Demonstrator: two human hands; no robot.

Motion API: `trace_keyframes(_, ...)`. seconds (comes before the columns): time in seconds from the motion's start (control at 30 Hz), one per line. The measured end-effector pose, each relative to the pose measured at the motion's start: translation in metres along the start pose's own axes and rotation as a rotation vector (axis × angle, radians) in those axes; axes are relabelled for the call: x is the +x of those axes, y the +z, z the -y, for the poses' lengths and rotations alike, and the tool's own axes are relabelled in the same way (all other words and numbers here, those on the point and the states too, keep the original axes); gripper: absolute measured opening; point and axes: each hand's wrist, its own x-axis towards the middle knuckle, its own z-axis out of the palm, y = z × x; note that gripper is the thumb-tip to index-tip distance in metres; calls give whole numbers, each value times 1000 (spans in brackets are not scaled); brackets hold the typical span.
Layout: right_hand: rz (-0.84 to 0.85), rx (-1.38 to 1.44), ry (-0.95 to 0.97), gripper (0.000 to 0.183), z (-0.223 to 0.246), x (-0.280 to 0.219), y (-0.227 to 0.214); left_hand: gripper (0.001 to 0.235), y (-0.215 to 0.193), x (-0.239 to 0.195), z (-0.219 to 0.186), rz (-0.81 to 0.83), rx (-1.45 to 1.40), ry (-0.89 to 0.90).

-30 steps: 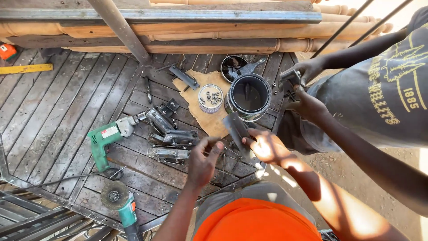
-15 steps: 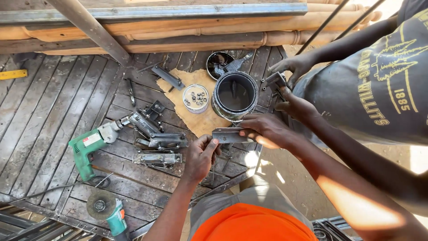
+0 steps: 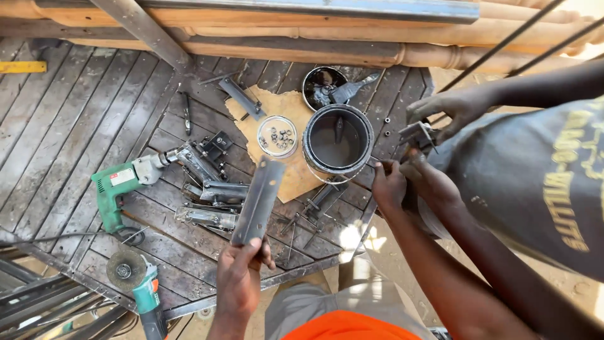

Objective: A person uses a handheld angle grinder to smooth the edges of small metal components on a workshop table.

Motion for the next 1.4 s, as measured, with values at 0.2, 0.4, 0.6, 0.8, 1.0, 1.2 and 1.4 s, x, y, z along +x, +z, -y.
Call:
trace_keyframes(0.2,-256,47,-99,20,15,88,58,26,16,-20,5,-294,227,27)
trace_keyframes(0.4,-284,133,-265,14,43,163,62,21,-8,-12,11,-489,305,10)
trace_keyframes(0.6,-244,-92,-333,31,79,190,61,24,-53,4,20,-455,437,-193)
trace_keyframes(0.8,-134,-537,-647,54,88,212,73,25,-76,19,22,-306,342,-391)
trace_keyframes(1.0,22,-705,-539,40,108,201,41,28,-45,21,33,-292,452,-192)
trace_keyframes(1.2,106,-358,14,39,136,129,-12,25,17,12,10,-119,453,-31)
trace_keyframes(1.4,240,1058,235,15,126,33,-71,27,58,9,9,-87,577,85)
